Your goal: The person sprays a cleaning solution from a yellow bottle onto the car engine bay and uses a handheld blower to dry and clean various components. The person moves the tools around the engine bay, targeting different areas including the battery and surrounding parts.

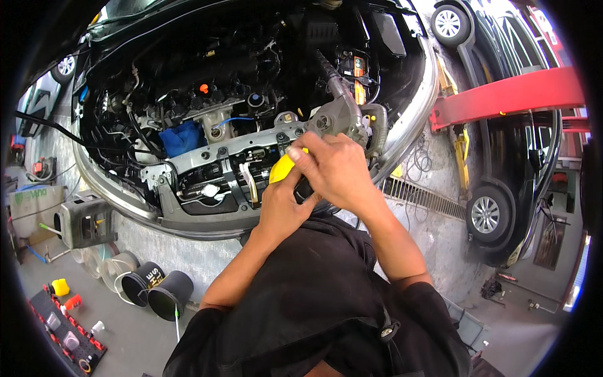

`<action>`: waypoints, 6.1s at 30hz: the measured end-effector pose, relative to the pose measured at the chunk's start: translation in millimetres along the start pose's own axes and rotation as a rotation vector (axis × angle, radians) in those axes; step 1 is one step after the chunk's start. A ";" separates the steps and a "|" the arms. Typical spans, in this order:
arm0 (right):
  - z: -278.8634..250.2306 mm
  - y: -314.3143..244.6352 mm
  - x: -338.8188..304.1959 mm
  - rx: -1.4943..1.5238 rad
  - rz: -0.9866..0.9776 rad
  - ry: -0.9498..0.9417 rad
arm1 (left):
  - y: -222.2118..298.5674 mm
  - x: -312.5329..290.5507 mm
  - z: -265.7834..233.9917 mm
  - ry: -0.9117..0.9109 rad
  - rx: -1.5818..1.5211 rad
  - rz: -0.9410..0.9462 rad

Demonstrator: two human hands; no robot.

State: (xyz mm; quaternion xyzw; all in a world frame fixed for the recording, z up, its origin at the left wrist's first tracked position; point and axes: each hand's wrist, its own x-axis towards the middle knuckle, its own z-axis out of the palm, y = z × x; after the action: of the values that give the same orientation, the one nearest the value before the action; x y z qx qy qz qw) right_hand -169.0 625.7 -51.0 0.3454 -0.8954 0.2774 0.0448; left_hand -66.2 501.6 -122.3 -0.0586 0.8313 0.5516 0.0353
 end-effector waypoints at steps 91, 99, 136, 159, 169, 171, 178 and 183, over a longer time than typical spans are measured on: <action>-44.7 139.7 -75.7 1.417 0.713 0.488 | -22.1 5.6 -4.5 0.113 -0.748 -0.016; -60.7 201.7 -30.7 1.334 0.714 0.520 | 19.1 28.4 24.1 0.027 -0.718 -0.075; -144.1 298.7 -20.3 1.420 0.726 0.489 | 163.0 379.9 77.9 -0.134 -0.257 0.011; -134.6 271.7 -16.3 1.357 0.714 0.377 | 143.8 365.0 56.0 -0.151 -0.269 -0.090; -131.5 325.6 56.1 1.292 0.672 0.452 | 179.0 441.1 91.9 -0.062 -0.156 0.033; -125.4 335.4 65.1 1.286 0.660 0.510 | 187.3 452.3 97.9 -0.044 -0.089 0.050; -129.0 331.5 58.0 1.293 0.643 0.682 | 197.9 476.2 107.7 -0.244 -0.127 0.110; -136.8 319.7 37.8 1.323 0.685 0.756 | 206.0 475.1 122.0 -0.313 -0.175 0.126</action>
State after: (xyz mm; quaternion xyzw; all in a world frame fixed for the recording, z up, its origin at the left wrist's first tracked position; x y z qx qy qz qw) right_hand -418.5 869.6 -74.5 -0.1071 -0.5276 0.8416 0.0434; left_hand -565.7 665.5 -40.3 0.0775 0.7666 0.6252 0.1245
